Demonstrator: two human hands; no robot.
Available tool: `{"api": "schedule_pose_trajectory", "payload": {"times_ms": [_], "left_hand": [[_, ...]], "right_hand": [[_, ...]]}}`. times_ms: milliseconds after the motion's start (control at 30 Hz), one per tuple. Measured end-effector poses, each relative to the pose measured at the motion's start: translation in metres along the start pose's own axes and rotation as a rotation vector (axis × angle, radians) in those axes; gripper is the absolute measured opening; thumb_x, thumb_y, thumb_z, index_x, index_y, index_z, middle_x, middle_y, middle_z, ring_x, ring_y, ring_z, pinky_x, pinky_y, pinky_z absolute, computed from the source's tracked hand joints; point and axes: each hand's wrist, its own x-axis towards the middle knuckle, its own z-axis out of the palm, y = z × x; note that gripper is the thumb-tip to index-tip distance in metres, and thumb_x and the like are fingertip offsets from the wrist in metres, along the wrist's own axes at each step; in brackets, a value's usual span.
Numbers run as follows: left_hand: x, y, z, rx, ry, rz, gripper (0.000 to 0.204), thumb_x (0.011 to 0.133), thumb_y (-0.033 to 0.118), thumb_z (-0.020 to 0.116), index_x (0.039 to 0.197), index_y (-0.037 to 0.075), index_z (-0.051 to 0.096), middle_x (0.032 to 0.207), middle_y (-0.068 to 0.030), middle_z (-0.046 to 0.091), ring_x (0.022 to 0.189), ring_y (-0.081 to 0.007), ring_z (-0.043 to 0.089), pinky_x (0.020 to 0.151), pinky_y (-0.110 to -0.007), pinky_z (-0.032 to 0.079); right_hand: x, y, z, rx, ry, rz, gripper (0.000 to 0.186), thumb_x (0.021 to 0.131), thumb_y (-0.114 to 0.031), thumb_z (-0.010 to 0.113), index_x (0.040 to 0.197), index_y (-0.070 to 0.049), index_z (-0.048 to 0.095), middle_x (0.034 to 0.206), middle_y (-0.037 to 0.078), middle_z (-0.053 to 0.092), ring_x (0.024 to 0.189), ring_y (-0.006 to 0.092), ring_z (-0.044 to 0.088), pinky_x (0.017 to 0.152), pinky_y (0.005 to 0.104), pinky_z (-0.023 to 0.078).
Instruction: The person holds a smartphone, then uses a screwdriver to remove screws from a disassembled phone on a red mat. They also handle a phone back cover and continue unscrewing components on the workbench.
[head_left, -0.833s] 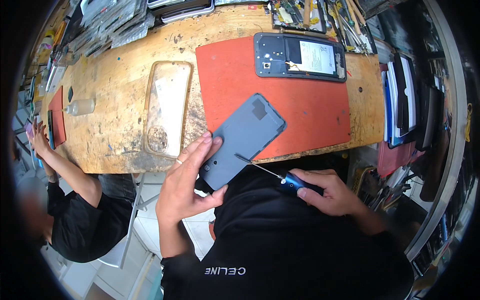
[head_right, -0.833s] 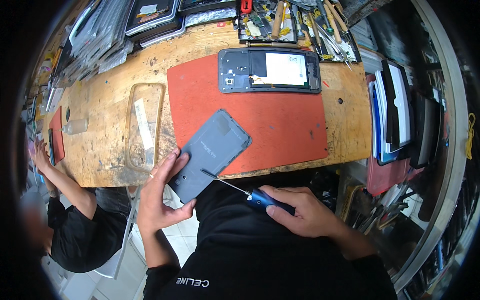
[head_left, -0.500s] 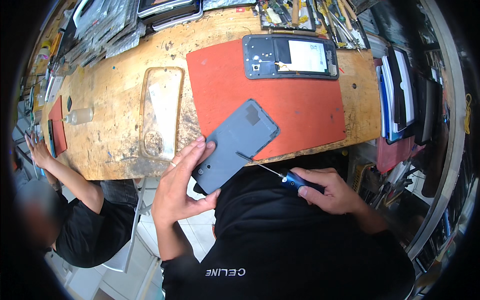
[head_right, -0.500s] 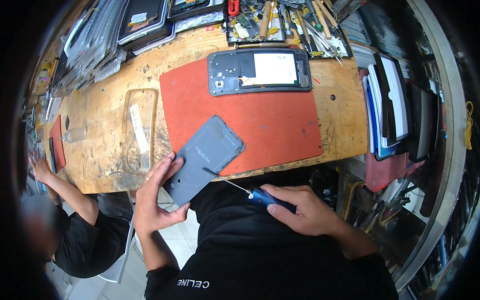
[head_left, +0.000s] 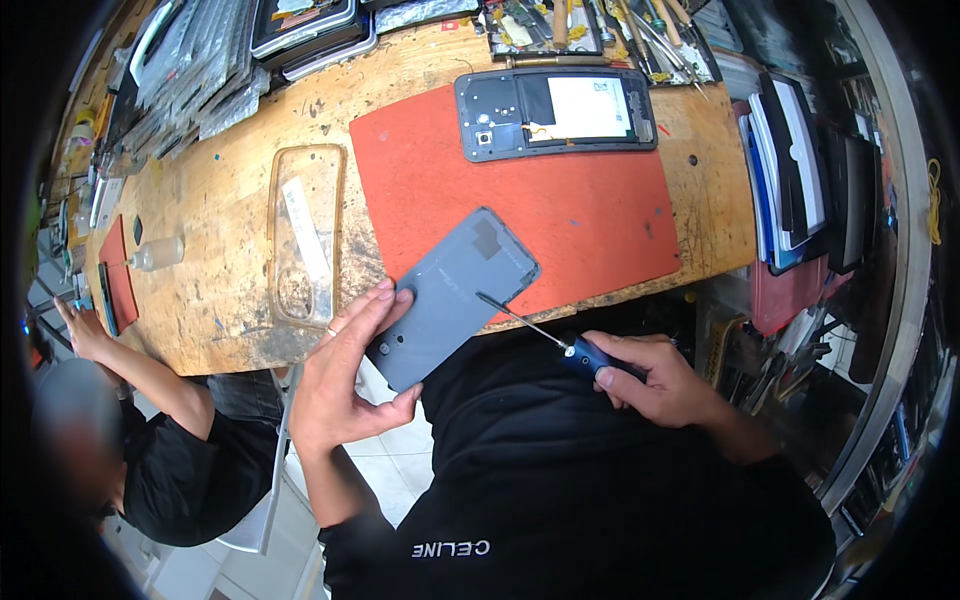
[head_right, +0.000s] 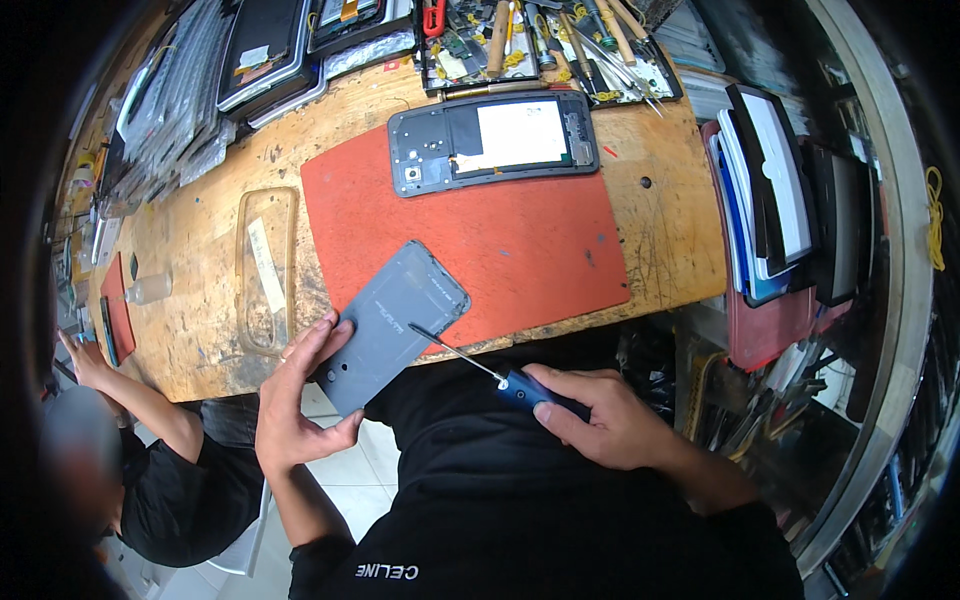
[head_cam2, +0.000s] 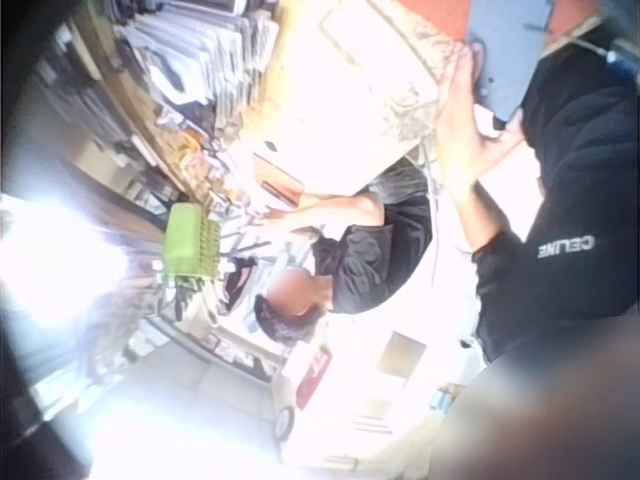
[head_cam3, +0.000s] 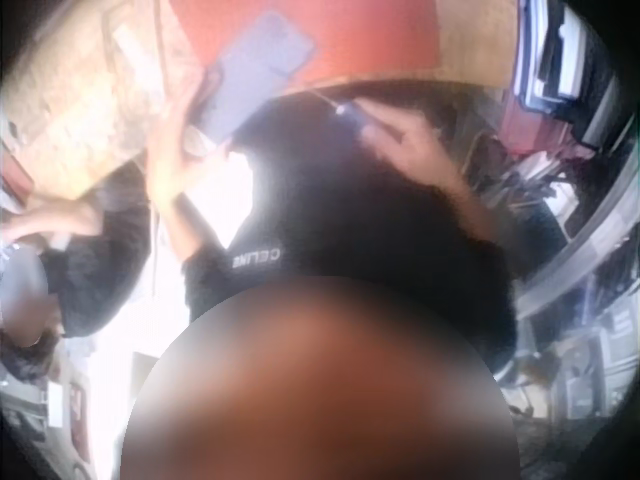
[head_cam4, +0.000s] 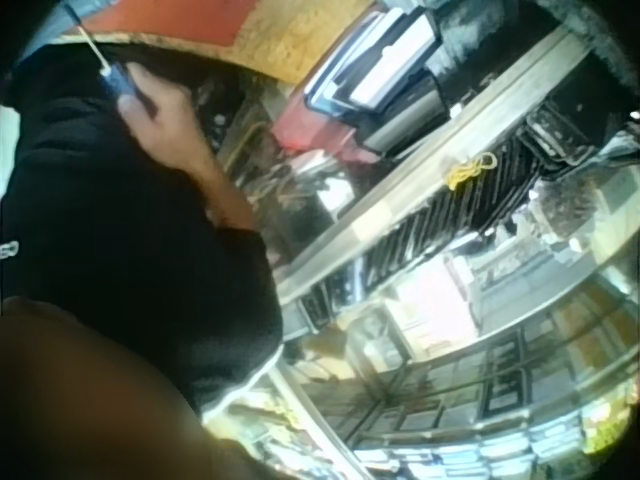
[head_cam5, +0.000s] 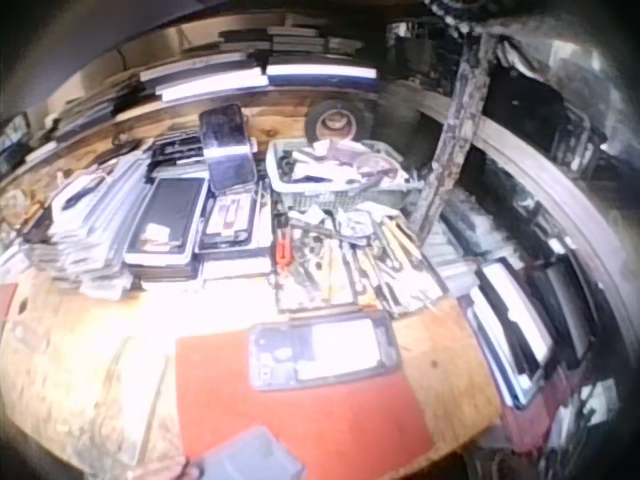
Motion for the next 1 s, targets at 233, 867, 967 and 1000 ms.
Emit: {"api": "schedule_pose_trajectory", "payload": {"times_ms": [233, 867, 967, 1000], "left_hand": [[0.002, -0.003, -0.007, -0.009, -0.040, 0.019, 0.097, 0.065, 0.007, 0.089, 0.154, -0.005, 0.051, 0.142, -0.0231, 0.070, 0.145, -0.0415, 0.058, 0.122, -0.049, 0.043], [0.013, -0.012, -0.030, -0.073, -0.188, 0.012, 0.089, 0.064, 0.003, 0.087, 0.149, -0.003, 0.059, 0.142, -0.0192, 0.071, 0.145, -0.0415, 0.058, 0.121, -0.052, 0.046], [0.016, -0.012, -0.037, -0.056, -0.240, 0.023, 0.088, 0.066, 0.001, 0.086, 0.150, -0.001, 0.059, 0.145, -0.0177, 0.069, 0.146, -0.0409, 0.057, 0.121, -0.052, 0.046], [0.017, -0.012, -0.040, -0.050, -0.258, 0.028, 0.087, 0.067, 0.000, 0.086, 0.150, -0.001, 0.059, 0.146, -0.0171, 0.069, 0.147, -0.0407, 0.056, 0.121, -0.051, 0.046]], "right_hand": [[-0.003, 0.004, 0.002, 0.039, 0.056, -0.032, 0.052, 0.110, -0.017, 0.064, 0.155, 0.007, 0.052, 0.087, 0.008, 0.065, 0.069, 0.0119, 0.063, 0.063, 0.0297, 0.052], [-0.008, -0.002, -0.006, -0.042, 0.094, -0.030, 0.052, 0.105, -0.016, 0.069, 0.148, 0.012, 0.057, 0.106, 0.022, 0.075, 0.093, 0.0247, 0.074, 0.085, 0.0360, 0.057], [-0.008, -0.001, -0.008, -0.066, 0.086, -0.050, 0.051, 0.105, -0.016, 0.069, 0.146, 0.012, 0.058, 0.107, 0.023, 0.076, 0.094, 0.0262, 0.075, 0.085, 0.0365, 0.057], [-0.008, -0.001, -0.009, -0.067, 0.071, -0.027, 0.051, 0.105, -0.017, 0.069, 0.146, 0.012, 0.058, 0.107, 0.023, 0.076, 0.095, 0.0264, 0.076, 0.085, 0.0366, 0.058]]}}
